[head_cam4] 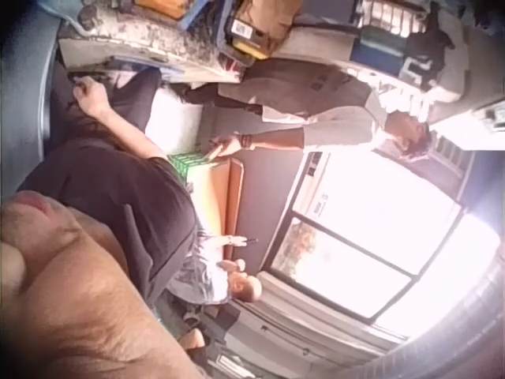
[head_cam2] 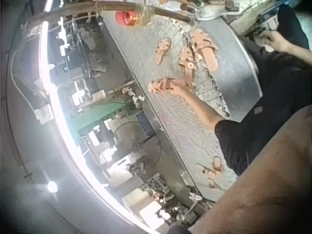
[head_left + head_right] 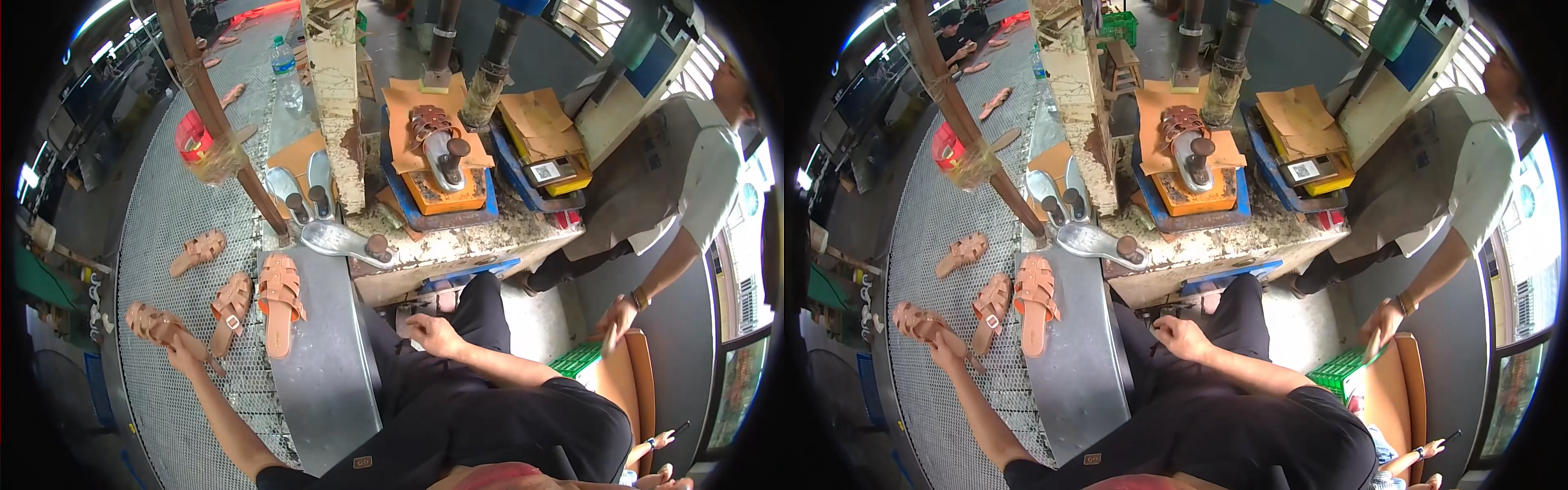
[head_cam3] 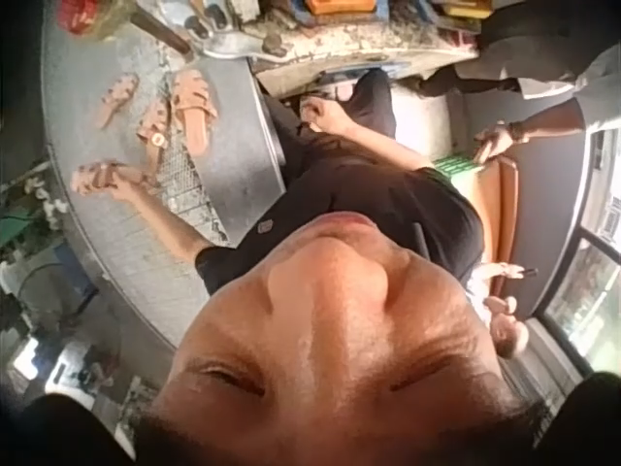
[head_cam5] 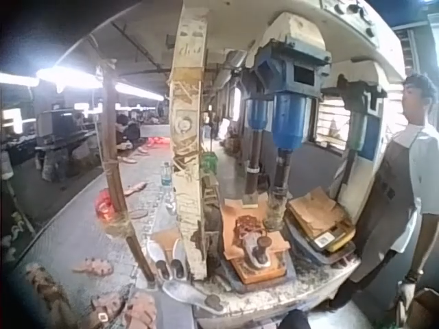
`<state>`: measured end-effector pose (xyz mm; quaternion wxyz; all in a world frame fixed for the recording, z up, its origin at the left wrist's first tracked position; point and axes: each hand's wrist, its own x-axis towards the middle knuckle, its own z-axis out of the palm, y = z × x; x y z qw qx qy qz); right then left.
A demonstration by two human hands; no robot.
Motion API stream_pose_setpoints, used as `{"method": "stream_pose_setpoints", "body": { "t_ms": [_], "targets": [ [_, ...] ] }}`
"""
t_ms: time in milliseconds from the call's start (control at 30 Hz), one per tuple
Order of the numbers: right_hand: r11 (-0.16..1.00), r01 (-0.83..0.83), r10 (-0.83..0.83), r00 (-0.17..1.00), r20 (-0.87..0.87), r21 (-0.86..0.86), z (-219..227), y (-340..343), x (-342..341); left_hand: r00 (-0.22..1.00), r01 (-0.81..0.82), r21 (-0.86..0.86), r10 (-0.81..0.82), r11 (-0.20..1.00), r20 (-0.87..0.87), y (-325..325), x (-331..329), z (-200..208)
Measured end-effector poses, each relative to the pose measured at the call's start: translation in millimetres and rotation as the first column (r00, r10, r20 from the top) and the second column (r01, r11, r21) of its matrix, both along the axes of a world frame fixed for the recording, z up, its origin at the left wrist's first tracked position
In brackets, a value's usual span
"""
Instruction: Operate an industrial machine to press soles onto shoes and assemble sandal components.
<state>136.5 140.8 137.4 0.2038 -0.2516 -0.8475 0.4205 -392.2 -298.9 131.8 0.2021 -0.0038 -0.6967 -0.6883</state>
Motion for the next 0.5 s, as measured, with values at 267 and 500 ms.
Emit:
{"method": "stream_pose_setpoints", "body": {
  "t_ms": [267, 500],
  "targets": [
    [0.988, 0.079, -0.050, 0.976, -0.213, 0.132, 33.5, 47.9, 24.7, 0.994, 0.113, 0.222, -0.107, 0.968, -0.037, 90.0, 237.4, 22.6],
    [0.661, 0.596, -0.297, 0.766, -0.570, 0.455, 90.6, 137.5, 45.0, 0.864, 0.350, 0.563, -0.490, 0.748, 0.114, 205.6, 328.2, -36.4]
  ]
}}
